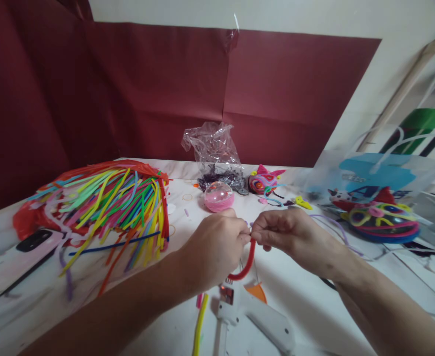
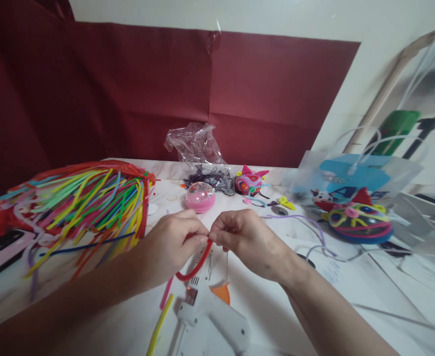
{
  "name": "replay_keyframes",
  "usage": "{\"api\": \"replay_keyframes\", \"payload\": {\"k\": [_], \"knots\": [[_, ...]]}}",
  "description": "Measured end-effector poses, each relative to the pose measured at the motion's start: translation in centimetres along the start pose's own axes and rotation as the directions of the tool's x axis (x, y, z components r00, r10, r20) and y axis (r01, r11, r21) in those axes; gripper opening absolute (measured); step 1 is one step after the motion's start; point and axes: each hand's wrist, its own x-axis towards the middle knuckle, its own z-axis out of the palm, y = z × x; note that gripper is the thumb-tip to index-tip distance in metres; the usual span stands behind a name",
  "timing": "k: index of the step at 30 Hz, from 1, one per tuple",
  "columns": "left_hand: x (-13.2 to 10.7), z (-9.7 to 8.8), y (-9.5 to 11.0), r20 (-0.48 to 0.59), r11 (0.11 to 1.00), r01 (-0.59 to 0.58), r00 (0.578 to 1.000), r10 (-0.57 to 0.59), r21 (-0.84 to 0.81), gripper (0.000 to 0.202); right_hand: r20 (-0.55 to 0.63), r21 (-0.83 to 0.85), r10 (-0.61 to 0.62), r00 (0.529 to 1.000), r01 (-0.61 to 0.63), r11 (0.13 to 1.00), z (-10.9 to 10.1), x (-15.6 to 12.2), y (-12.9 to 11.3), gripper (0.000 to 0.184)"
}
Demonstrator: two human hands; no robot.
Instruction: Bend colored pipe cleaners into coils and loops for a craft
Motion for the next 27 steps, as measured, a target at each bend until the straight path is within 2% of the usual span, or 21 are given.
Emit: {"api": "replay_keyframes", "payload": {"k": [3,7,11,20,27], "knots": [[0.0,0.5,-0.1,-0.064,0.996,-0.005,0.998,0.011,0.089,0.024,-0.058,0.019,0.025,0.998,-0.024,1.000,0.2,0.1,0.0,0.016],[-0.1,0.9,-0.4,-0.120,0.995,-0.032,0.992,0.043,0.094,0.024,-0.079,0.108,0.076,0.994,-0.067,0.992,0.5,0.2,0.1,0.020],[-0.2,1.0,-0.6,-0.113,0.990,-0.077,0.989,0.091,0.116,0.023,-0.060,0.124,0.072,0.996,-0.064,0.990,0.5,0.3,0.3,0.021],[-0.2,1.2,-0.4,-0.108,0.949,-0.113,0.983,0.150,0.293,0.027,-0.060,0.080,0.058,0.997,-0.053,0.995,0.4,0.4,0.5,0.015],[-0.1,1.4,-0.8,-0.111,0.954,-0.120,0.982,0.156,0.273,0.024,-0.044,0.073,0.042,0.998,-0.038,0.997,0.3,0.5,0.6,0.016]]}}
